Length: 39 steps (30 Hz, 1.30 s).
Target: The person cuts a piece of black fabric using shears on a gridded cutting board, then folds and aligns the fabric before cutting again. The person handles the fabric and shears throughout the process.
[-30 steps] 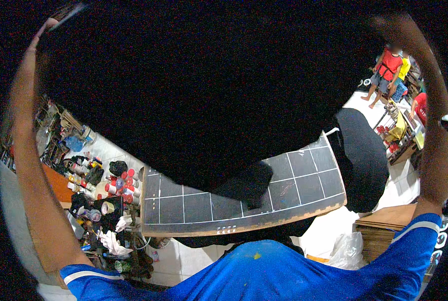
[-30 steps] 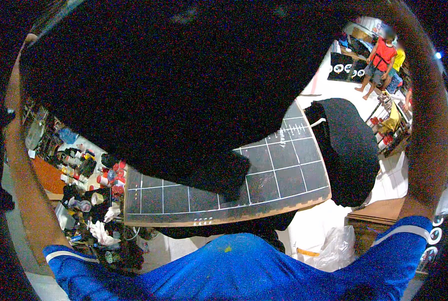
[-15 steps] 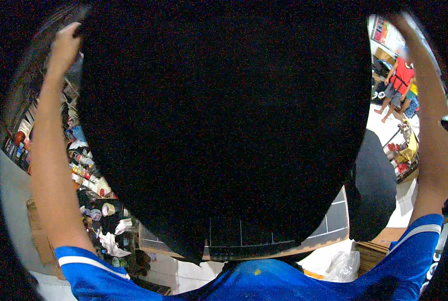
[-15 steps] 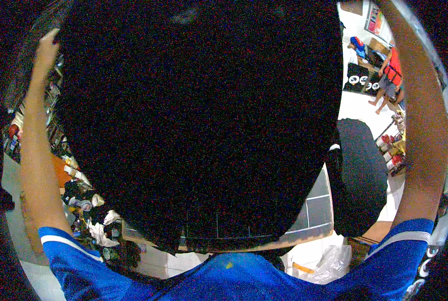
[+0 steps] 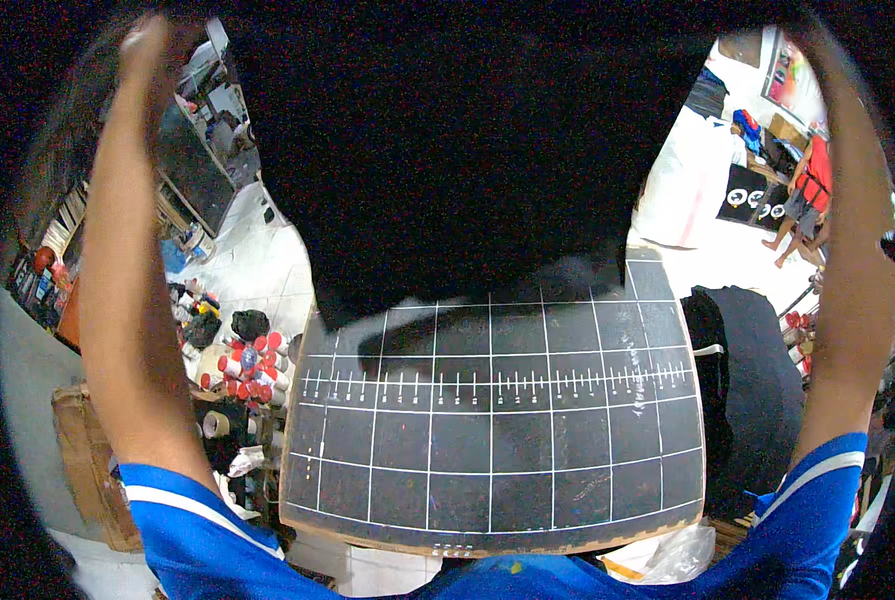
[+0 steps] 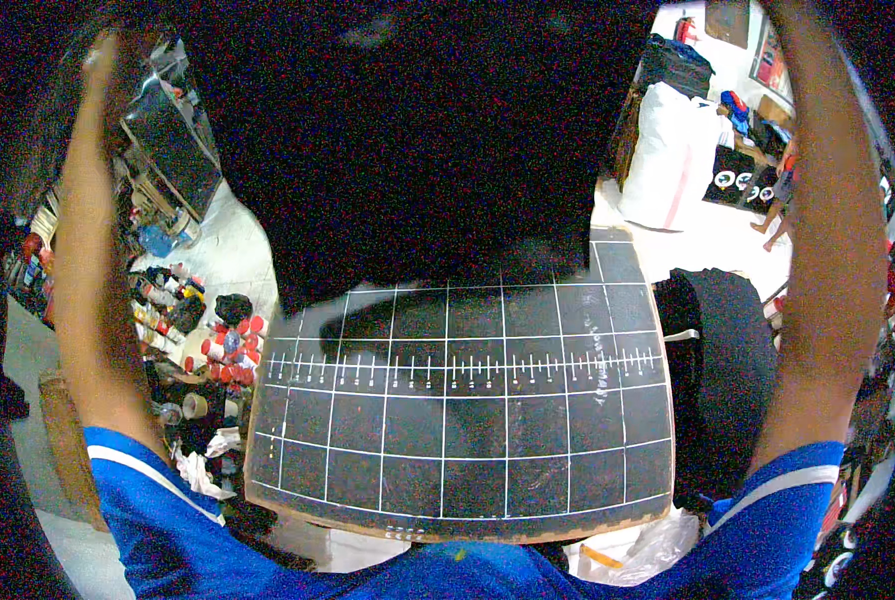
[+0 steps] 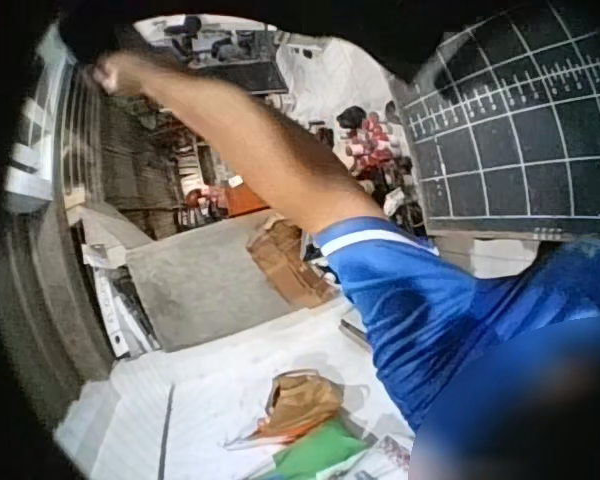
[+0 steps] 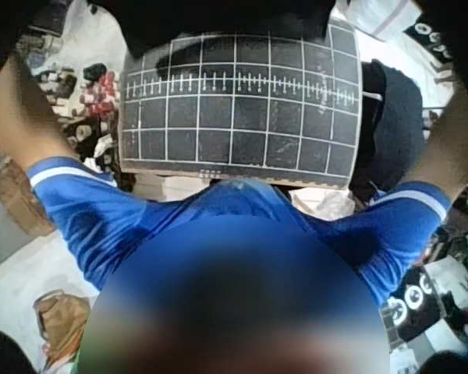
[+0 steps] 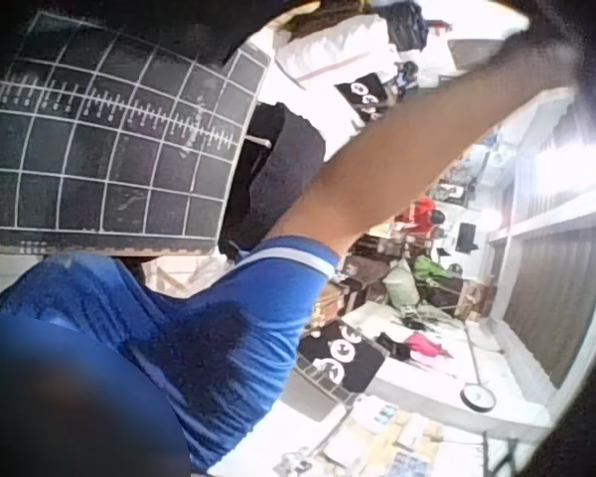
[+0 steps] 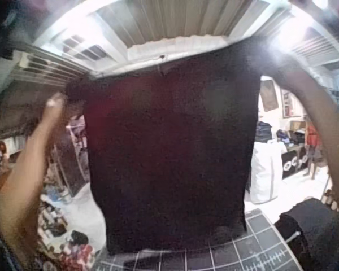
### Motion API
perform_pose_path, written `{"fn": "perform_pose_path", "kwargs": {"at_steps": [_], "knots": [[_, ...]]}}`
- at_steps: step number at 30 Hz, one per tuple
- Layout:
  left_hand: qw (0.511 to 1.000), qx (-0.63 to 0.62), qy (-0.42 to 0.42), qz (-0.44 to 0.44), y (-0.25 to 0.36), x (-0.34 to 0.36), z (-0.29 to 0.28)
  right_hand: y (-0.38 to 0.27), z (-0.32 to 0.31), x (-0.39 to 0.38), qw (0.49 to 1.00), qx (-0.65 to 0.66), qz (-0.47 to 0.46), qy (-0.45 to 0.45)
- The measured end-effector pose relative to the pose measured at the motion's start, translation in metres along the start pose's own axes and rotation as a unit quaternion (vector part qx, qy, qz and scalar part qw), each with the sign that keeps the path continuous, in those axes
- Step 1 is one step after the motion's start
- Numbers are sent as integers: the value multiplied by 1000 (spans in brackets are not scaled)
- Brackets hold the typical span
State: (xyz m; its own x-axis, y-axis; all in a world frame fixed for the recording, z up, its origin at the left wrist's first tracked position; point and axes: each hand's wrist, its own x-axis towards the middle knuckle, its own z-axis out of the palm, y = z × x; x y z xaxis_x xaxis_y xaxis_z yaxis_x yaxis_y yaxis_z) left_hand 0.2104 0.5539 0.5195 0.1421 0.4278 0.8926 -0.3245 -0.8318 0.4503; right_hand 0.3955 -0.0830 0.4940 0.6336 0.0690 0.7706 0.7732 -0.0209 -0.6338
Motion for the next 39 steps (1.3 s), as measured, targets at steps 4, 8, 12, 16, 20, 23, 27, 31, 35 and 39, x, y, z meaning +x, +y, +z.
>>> {"fn": "perform_pose_path", "kwargs": {"at_steps": [4,8,12,16,20,23,27,31,35,39], "knots": [[980,192,-16,52,32,-96,-97,2,-49,-102,994,-95,9,-52],[871,437,-181,131,16,-282,-162,33,-87,-221,976,-185,103,-49],[892,0,-254,-374,-10,-463,-153,117,-59,-350,952,-151,235,-123],[887,69,-362,-277,-40,-547,-124,192,-20,-436,883,-320,235,-250],[903,124,-314,-265,-46,-573,-135,184,-22,-476,898,-267,260,-233],[892,147,-295,-308,-39,-579,-150,160,-30,-490,905,-256,256,-224],[869,159,-286,-372,-20,-586,-170,134,-40,-509,858,-334,293,-256],[858,175,-263,-406,1,-592,-195,106,-56,-536,879,-207,384,-193],[846,179,-278,-418,23,-597,-217,77,-75,-551,858,-211,417,-214],[841,190,-290,-415,42,-603,-237,51,-83,-565,837,-179,462,-232]]}}
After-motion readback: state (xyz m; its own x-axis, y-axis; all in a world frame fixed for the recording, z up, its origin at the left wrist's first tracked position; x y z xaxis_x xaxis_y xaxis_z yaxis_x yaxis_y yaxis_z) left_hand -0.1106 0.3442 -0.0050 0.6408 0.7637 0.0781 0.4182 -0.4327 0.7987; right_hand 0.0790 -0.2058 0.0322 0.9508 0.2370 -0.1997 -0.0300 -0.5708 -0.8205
